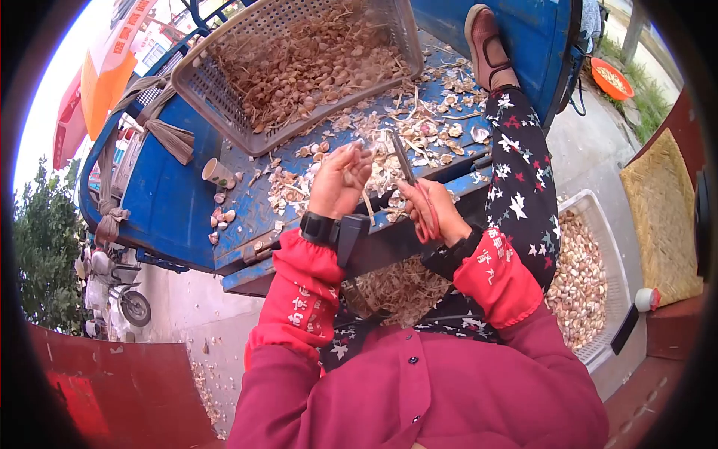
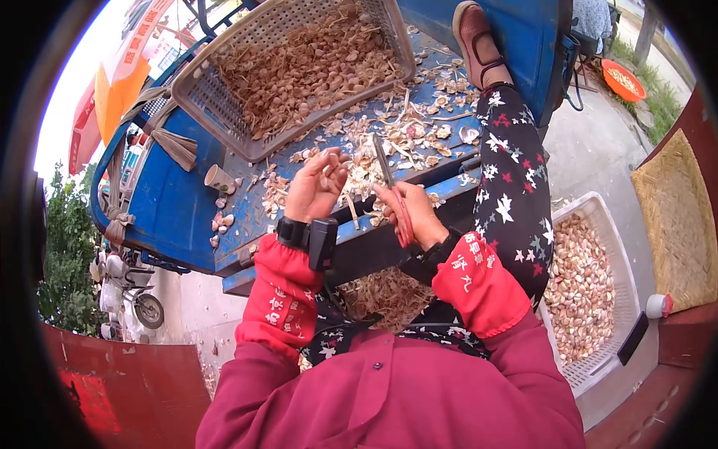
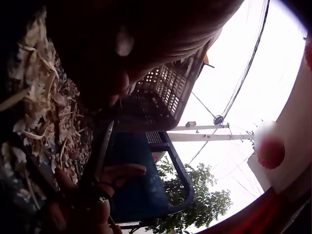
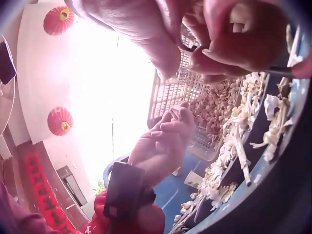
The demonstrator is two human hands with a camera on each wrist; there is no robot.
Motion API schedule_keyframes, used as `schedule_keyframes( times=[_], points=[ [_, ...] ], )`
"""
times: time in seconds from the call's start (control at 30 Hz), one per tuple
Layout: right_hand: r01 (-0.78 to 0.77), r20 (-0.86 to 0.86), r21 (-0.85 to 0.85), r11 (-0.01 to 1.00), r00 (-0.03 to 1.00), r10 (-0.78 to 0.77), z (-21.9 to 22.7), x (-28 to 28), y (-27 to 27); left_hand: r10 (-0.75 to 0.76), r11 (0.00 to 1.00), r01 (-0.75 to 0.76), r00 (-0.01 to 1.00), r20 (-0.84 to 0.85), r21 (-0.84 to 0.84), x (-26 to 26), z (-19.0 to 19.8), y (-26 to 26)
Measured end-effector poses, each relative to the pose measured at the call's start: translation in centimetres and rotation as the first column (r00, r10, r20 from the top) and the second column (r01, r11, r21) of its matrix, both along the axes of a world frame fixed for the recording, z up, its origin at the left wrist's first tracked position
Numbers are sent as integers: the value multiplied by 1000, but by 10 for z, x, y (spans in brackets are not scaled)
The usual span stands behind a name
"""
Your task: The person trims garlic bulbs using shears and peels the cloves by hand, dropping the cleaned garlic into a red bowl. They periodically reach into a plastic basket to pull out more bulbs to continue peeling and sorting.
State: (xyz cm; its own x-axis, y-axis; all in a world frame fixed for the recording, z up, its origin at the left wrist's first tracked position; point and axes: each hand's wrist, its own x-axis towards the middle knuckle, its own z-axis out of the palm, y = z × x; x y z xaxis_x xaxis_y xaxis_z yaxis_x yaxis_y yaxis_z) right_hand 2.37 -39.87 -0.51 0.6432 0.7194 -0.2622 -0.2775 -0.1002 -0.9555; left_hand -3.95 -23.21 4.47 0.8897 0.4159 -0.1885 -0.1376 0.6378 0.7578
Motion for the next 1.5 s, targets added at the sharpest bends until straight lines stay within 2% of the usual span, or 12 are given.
schedule_keyframes(
  times=[0.07, 0.1, 0.2, 0.3, 0.43, 0.53, 0.67, 0.83, 1.07, 1.2, 1.27, 1.5],
  points=[
    [42, -124, 47, 998, 992, -36, -34, 4, 8, -111, 988, 124, 984, 139, -91, 34, 12, -50],
    [194, -372, 398, 897, 927, -36, -36, -7, 15, -134, 988, 147, 969, 209, -49, 53, 21, -87],
    [17, 194, -50, 999, 981, -7, -28, 0, 9, -452, 891, 440, 882, 136, 109, 90, 34, -202],
    [44, 33, -25, 999, 999, -43, -10, -4, 1, -593, 610, 519, 800, -90, 598, 103, 21, -253],
    [85, 182, 199, 976, 976, -122, -63, 11, -1, -476, 558, 308, 879, -7, 770, 78, 52, -148],
    [110, -9, 87, 990, 994, -110, 0, -6, -3, 75, 340, -26, 997, 0, 940, 54, 26, 2],
    [83, 82, 149, 985, 992, -96, 8, -19, 3, 719, 88, 374, 618, -319, 923, -14, -26, 171],
    [79, 637, -38, 996, 770, -37, 7, -25, 2, 736, -30, 575, 566, -371, 817, -16, -52, 182],
    [128, 820, -68, 989, 572, -18, 14, -28, -5, 661, -313, 610, 690, -293, 728, -11, -57, 181],
    [130, 833, -71, 989, 552, -13, 9, -30, -3, 522, 29, 577, 687, -505, 816, -19, -40, 170],
    [142, 866, -62, 988, 500, -17, 5, -33, -4, 217, 711, 103, 909, -356, 695, -25, -38, 141],
    [191, 903, -97, 977, 430, 5, 1, -36, -3, 120, 925, -101, 992, -29, 367, -23, -35, 30]
  ],
)
